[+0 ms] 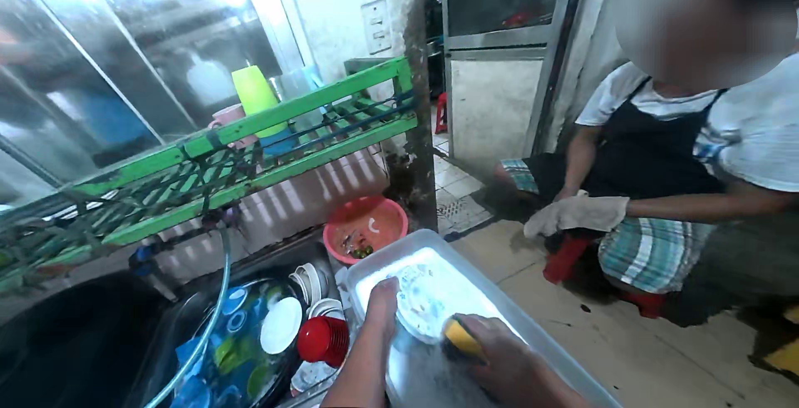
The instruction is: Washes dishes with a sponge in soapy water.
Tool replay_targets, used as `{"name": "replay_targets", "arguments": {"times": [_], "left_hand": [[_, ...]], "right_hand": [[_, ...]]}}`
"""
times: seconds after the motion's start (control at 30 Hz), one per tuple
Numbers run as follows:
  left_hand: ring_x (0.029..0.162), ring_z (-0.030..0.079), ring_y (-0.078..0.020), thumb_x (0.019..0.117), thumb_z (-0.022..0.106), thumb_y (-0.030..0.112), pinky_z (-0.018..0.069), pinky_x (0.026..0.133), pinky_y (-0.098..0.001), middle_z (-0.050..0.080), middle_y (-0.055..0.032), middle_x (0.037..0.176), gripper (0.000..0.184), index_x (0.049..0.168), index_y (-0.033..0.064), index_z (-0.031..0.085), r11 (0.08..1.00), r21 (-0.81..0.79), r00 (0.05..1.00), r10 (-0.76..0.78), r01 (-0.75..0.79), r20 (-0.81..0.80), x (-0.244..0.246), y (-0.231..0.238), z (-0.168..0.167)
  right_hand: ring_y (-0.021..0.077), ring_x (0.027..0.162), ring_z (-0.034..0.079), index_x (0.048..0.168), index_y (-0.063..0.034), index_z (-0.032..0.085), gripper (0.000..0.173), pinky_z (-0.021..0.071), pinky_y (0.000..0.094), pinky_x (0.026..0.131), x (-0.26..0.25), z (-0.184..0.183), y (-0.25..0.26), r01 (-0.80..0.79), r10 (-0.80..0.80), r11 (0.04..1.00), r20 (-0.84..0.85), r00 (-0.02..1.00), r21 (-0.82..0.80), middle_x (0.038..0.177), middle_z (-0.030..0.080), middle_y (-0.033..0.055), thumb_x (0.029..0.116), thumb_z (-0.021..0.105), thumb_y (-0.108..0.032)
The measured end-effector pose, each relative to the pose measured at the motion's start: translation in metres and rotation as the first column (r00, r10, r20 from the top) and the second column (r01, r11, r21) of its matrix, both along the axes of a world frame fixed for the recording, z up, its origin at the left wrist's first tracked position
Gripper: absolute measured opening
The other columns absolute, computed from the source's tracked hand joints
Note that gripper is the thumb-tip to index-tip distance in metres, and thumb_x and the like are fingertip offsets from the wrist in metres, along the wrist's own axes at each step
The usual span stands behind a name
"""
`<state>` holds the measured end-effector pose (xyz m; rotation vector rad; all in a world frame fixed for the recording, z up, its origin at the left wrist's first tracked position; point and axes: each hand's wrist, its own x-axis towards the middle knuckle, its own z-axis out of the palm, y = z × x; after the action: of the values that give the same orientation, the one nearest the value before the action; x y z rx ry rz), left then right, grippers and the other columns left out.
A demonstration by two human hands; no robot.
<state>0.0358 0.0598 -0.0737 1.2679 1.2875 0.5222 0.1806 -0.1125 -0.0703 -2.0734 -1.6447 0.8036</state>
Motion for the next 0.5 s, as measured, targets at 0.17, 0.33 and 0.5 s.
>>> {"name": "replay_targets", "arguments": {"times": [0.17,0.33,0.5], "left_hand": [[0.109,0.066,-0.0278,0.0981,0.058,0.001,0.0544,0.094,-0.0453,0.067,-0.0213,0.123,0.036,0.134,-0.002,0.061,0.993,0.11,0.999,0.044,-0.044,0.0,-0.003,-0.004,0.021],[0.102,0.066,-0.0251,0.0975,0.048,-0.004,0.056,0.087,-0.0419,0.065,-0.0213,0.122,0.041,0.138,-0.0029,0.056,0.95,0.2,0.96,0.202,-0.241,0.196,-0.037,-0.016,0.067],[0.092,0.067,-0.027,0.0738,0.05,-0.018,0.0581,0.071,-0.0437,0.062,-0.0229,0.124,0.087,0.156,0.0056,0.036,0.971,-0.01,0.888,0.222,-0.238,0.402,-0.048,-0.072,0.086]], "right_hand": [[0.043,0.134,0.052,0.145,-0.0067,0.057,0.065,0.0449,0.0581,0.109,-0.003,-0.006,-0.001,-0.059,0.057,0.998,0.062,0.996,0.033,0.142,0.061,0.0182,0.0887,0.077,-0.033],[0.0428,0.112,0.066,0.134,-0.0022,0.064,0.054,0.0514,0.0618,0.098,0.005,-0.001,-0.004,0.044,-0.015,0.988,-0.197,0.98,0.145,0.116,0.07,0.025,0.0896,0.075,-0.031],[0.0338,0.121,0.061,0.136,0.0025,0.06,0.07,0.05,0.05,0.105,-0.028,0.032,0.027,0.421,-0.139,0.836,-0.608,0.782,0.351,0.128,0.064,0.0246,0.0779,0.078,-0.031]]}}
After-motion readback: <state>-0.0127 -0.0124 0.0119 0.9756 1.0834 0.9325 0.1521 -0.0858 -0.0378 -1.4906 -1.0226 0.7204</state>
